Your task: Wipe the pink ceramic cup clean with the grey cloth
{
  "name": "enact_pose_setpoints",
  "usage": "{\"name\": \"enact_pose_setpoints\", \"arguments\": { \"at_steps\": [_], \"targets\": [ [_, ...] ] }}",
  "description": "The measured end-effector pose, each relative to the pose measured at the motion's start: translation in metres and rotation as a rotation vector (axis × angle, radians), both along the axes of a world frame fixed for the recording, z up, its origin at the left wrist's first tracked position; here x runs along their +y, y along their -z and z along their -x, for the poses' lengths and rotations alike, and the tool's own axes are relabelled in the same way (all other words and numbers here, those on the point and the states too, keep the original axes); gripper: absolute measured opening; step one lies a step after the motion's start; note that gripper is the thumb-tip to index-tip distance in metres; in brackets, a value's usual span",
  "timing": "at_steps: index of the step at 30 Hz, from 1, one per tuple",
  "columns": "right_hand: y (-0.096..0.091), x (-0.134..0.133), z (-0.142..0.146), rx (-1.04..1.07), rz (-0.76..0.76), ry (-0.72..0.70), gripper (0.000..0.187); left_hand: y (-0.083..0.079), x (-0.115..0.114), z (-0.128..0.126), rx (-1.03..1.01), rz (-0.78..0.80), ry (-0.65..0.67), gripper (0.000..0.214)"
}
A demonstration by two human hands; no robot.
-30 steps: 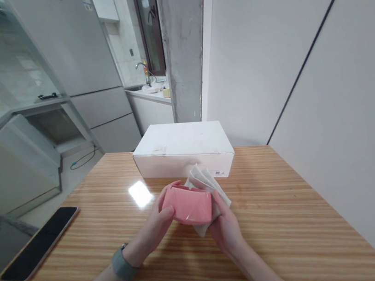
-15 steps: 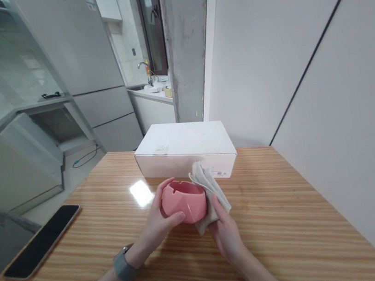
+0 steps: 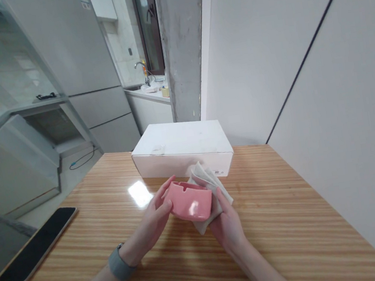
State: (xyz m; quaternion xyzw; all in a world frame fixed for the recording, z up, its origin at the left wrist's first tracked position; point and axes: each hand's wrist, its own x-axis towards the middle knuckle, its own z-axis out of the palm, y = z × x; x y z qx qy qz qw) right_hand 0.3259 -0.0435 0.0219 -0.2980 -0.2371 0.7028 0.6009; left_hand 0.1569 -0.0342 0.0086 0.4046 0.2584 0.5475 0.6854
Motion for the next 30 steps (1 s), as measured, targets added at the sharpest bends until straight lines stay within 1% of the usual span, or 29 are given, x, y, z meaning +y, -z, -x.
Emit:
{"name": "enact_pose_setpoints", "arguments": {
  "at_steps": [1, 5, 7, 11, 17, 22, 24, 26, 30],
  "targets": [
    [0.000, -0.001, 0.001, 0.002, -0.011, -0.009, 0.041, 0.000, -0.001, -0.001, -0.017, 0.003, 0.015, 0.074],
    [0.001, -0.004, 0.005, -0.020, -0.048, -0.026, 0.040, 0.000, -0.003, -0.005, -0.081, 0.017, 0.155, 0.075],
    [0.002, -0.004, 0.005, -0.038, -0.051, -0.016, 0.041, 0.000, -0.003, -0.006, -0.087, 0.036, 0.165, 0.074],
    [0.004, -0.003, 0.005, -0.072, -0.038, -0.001, 0.046, 0.001, -0.004, -0.006, -0.066, 0.054, 0.086, 0.070],
    [0.003, -0.003, 0.005, -0.104, -0.026, -0.007, 0.047, -0.001, -0.003, -0.008, 0.103, 0.016, -0.118, 0.083],
    [0.005, -0.004, 0.003, -0.083, 0.001, -0.017, 0.044, 0.000, -0.007, -0.011, 0.197, -0.077, -0.180, 0.092],
    [0.006, -0.003, 0.002, -0.070, 0.001, -0.015, 0.044, 0.002, -0.008, -0.012, 0.199, -0.087, -0.158, 0.096],
    [0.006, -0.002, 0.002, -0.061, 0.000, -0.001, 0.043, 0.003, -0.007, -0.012, 0.162, -0.071, -0.107, 0.097],
    [0.003, 0.002, 0.000, -0.052, 0.014, 0.055, 0.037, 0.008, -0.001, -0.009, -0.020, 0.048, 0.023, 0.078]
  ]
}}
